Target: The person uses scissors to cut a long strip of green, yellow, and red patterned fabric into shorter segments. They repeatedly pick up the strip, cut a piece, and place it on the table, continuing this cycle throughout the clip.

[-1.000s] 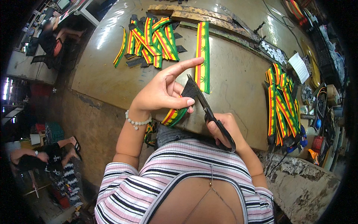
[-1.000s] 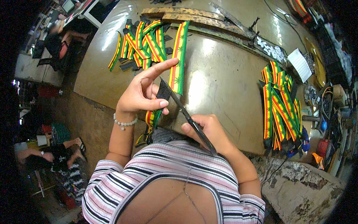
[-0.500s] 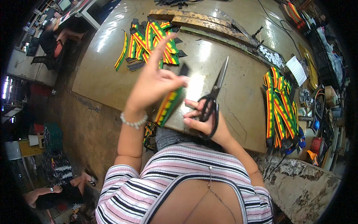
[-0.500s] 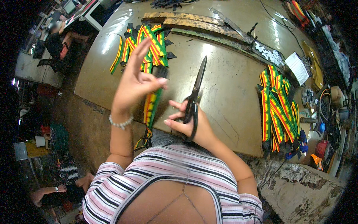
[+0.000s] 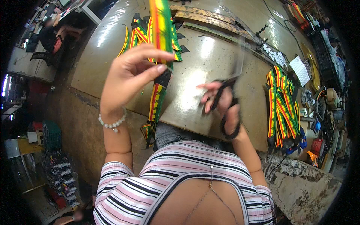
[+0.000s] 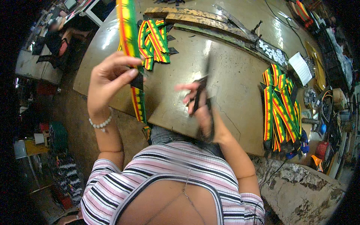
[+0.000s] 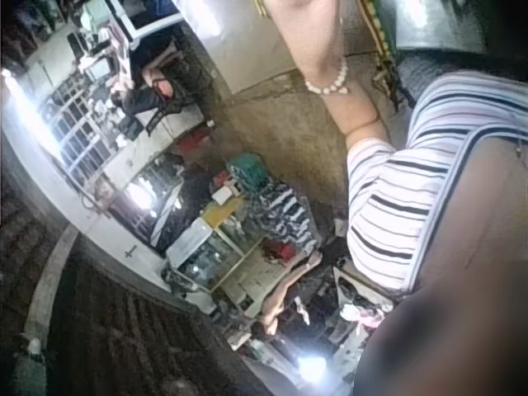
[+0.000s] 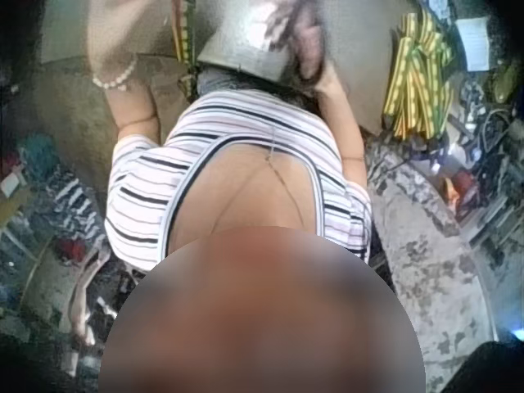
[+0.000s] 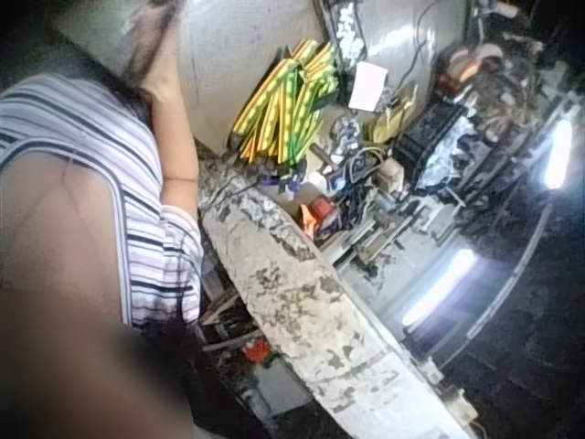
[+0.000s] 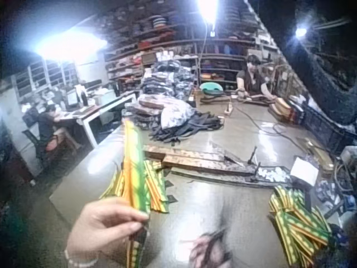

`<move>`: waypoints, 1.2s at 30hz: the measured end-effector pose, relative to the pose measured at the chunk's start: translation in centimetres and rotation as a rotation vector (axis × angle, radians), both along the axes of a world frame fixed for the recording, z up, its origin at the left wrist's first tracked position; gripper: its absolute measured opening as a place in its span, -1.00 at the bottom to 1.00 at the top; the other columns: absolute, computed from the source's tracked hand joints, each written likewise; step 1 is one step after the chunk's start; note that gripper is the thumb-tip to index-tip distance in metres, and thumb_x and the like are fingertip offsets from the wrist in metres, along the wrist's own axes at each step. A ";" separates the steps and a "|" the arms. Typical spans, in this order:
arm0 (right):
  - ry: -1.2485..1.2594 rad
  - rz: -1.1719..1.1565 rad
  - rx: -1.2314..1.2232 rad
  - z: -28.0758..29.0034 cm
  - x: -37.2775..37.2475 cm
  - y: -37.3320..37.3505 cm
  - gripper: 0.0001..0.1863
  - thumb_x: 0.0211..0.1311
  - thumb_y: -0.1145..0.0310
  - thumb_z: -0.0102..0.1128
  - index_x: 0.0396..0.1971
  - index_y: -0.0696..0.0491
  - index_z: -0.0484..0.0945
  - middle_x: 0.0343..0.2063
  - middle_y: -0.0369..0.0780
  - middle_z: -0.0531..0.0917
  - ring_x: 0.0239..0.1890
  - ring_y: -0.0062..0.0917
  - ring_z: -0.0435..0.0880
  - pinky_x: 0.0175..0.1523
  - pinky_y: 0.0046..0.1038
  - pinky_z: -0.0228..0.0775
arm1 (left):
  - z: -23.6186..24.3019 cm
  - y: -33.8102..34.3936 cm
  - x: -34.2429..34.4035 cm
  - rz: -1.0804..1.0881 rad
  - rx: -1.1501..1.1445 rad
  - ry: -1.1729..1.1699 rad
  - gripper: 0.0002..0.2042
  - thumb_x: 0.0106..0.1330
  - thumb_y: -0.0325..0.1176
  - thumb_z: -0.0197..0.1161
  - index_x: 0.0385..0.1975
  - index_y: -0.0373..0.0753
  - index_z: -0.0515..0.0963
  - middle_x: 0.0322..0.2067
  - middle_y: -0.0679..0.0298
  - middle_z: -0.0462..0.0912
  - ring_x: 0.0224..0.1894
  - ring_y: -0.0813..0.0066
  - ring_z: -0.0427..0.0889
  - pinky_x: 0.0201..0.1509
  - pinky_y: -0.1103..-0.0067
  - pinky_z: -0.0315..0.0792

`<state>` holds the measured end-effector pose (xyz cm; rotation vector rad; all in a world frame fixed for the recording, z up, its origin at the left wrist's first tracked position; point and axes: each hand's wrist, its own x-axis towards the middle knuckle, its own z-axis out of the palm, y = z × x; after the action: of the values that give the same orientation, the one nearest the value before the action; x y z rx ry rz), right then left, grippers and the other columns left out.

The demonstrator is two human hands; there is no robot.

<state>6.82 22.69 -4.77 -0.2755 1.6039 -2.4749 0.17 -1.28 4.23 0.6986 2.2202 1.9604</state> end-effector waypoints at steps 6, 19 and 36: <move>0.127 0.304 0.654 0.7 1.7 -0.6 -0.35 0.12 -0.15 0.14 -0.03 0.14 0.42 -0.30 -0.21 0.55 -0.28 -0.50 0.50 -0.10 -0.50 0.38 | 0.7 -0.5 -0.5 -0.109 -0.115 -0.133 -0.48 0.03 -0.63 0.41 0.07 -0.40 0.46 0.02 0.26 0.46 -0.17 0.63 0.61 -0.20 0.76 0.54; 0.090 0.424 0.546 2.7 1.3 0.9 -0.57 0.03 0.09 0.19 -0.24 0.13 0.41 -0.48 -0.13 0.46 -0.43 -0.35 0.47 -0.29 -0.36 0.36 | -1.0 0.3 0.1 -0.205 -0.050 -0.266 -0.28 0.01 -0.69 0.41 0.24 -0.46 0.26 0.10 0.11 0.47 -0.37 0.59 0.68 -0.38 0.75 0.55; -0.055 0.211 0.593 2.2 2.9 -0.1 -0.58 0.22 0.07 0.32 -0.57 0.14 0.51 -0.76 -0.29 0.42 -0.65 -0.69 0.43 -0.55 -0.53 0.24 | -2.1 -0.1 -1.0 -0.193 -0.077 -0.241 -0.32 0.03 -0.65 0.42 0.22 -0.39 0.31 -0.27 0.25 0.62 -0.45 0.67 0.66 -0.49 0.82 0.42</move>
<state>9.73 22.62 -2.55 -0.2645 2.0636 -1.7403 -0.78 -1.38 2.13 0.6061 1.9946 1.7553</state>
